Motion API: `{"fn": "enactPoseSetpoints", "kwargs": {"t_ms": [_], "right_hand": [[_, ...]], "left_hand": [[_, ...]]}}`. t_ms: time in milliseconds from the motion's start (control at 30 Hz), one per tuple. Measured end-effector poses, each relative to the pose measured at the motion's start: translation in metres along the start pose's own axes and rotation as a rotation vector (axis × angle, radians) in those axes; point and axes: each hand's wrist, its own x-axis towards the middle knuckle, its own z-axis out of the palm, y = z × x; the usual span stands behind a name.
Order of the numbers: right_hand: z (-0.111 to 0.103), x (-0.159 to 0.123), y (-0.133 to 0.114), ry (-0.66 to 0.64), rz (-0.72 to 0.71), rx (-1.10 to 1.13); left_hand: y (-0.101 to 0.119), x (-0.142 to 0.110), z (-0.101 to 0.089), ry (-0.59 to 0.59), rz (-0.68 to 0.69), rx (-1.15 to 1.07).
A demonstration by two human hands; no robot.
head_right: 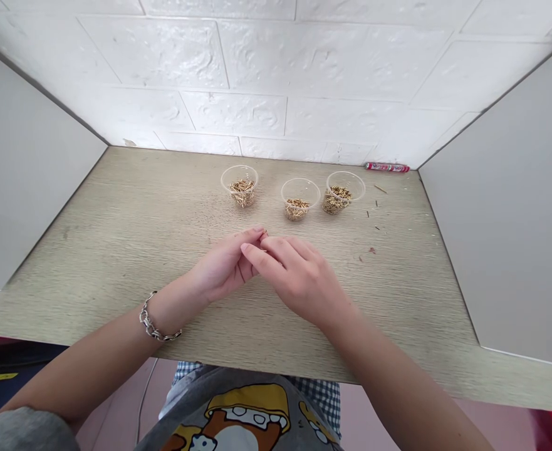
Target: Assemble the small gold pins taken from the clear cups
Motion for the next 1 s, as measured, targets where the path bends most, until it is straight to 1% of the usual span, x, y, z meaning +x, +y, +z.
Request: {"fn": "enactPoseSetpoints", "kwargs": {"t_ms": [100, 167, 233, 300, 367, 400, 467, 533, 633, 700, 767, 800, 867, 933, 1000], "right_hand": [[-0.001, 0.003, -0.001, 0.116, 0.096, 0.162], [-0.004, 0.005, -0.002, 0.182, 0.224, 0.285], [-0.006, 0.006, -0.002, 0.220, 0.395, 0.399], [-0.007, 0.006, -0.001, 0.234, 0.569, 0.508], [-0.007, 0.007, 0.000, 0.232, 0.715, 0.601], [-0.006, 0.007, 0.000, 0.226, 0.766, 0.638], [-0.003, 0.007, 0.000, 0.214, 0.821, 0.695], [0.000, 0.008, 0.000, 0.202, 0.833, 0.726], [0.002, 0.007, 0.001, 0.208, 0.826, 0.727], [0.003, 0.005, 0.002, 0.223, 0.826, 0.696], [0.003, 0.003, 0.003, 0.232, 0.813, 0.617], [0.003, 0.003, 0.004, 0.231, 0.790, 0.547], [0.004, 0.002, 0.005, 0.231, 0.695, 0.361], [0.006, 0.001, 0.006, 0.219, 0.576, 0.187], [0.008, 0.002, 0.007, 0.202, 0.489, 0.079]], "left_hand": [[0.000, 0.000, 0.000, 0.026, -0.011, 0.002], [0.000, 0.001, -0.002, 0.033, -0.037, 0.001], [0.002, 0.001, -0.003, -0.013, -0.076, -0.018], [0.004, 0.000, -0.003, -0.074, -0.128, -0.051], [0.006, -0.002, -0.002, -0.092, -0.184, -0.071], [0.006, -0.003, -0.001, -0.084, -0.209, -0.063], [0.006, -0.005, 0.002, -0.060, -0.234, -0.018], [0.004, -0.006, 0.006, -0.036, -0.208, 0.062], [0.000, -0.007, 0.008, -0.025, -0.114, 0.146], [-0.003, -0.006, 0.008, -0.022, -0.075, 0.155], [-0.004, -0.005, 0.006, 0.015, -0.040, 0.141], [-0.005, -0.004, 0.005, 0.044, -0.012, 0.124], [-0.005, -0.002, 0.003, 0.086, 0.049, 0.082], [-0.005, -0.001, 0.001, 0.091, 0.090, 0.054], [-0.005, 0.000, 0.001, 0.079, 0.096, 0.054]]}}
